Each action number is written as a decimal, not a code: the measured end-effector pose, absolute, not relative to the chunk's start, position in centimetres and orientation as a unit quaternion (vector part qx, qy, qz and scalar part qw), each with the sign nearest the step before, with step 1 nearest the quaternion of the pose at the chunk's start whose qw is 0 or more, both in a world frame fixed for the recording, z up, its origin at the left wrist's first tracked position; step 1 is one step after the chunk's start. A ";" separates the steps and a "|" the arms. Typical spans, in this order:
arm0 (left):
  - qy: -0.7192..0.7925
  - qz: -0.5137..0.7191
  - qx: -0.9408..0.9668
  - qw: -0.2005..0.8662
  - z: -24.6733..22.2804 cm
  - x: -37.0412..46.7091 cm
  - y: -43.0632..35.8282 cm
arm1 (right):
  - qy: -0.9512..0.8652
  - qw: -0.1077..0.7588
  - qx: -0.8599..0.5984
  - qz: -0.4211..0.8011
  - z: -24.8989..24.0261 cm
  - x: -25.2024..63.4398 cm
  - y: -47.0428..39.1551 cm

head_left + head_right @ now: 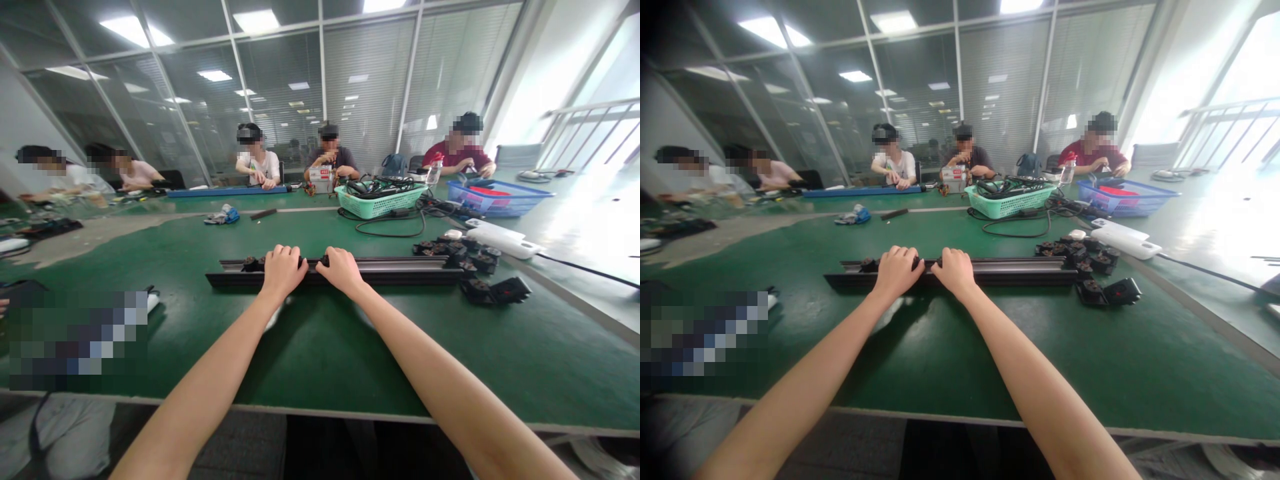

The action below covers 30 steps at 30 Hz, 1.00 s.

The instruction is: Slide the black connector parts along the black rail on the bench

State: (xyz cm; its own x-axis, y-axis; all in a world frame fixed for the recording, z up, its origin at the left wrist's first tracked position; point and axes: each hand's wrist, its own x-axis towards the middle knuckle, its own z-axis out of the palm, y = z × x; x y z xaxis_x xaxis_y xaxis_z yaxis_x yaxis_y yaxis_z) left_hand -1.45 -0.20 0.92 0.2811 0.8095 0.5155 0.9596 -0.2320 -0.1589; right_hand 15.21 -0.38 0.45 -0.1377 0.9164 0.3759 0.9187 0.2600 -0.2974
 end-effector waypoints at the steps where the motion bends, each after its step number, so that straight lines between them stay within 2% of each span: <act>1: -0.577 -0.165 -0.767 0.227 0.9 -1.4 -0.2 | -0.755 0.245 -0.609 -0.005 0.5 15.2 -0.4; 25: -0.571 -0.167 -0.767 0.239 0.8 -1.4 -0.2 | -0.775 0.209 -0.589 -0.095 0.5 15.4 -0.8; 30: -0.572 -0.167 -0.768 0.233 0.9 -1.4 -0.1 | -0.766 0.213 -0.604 -0.062 0.7 15.4 -0.7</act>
State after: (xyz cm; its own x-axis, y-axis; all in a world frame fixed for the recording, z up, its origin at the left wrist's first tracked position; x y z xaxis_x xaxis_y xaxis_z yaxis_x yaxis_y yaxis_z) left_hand -1.42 -0.14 0.86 0.2896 0.8011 0.5238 0.9571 -0.2368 -0.1670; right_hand 15.41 -0.73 0.68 -0.1800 0.8984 0.4006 0.9510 0.2631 -0.1627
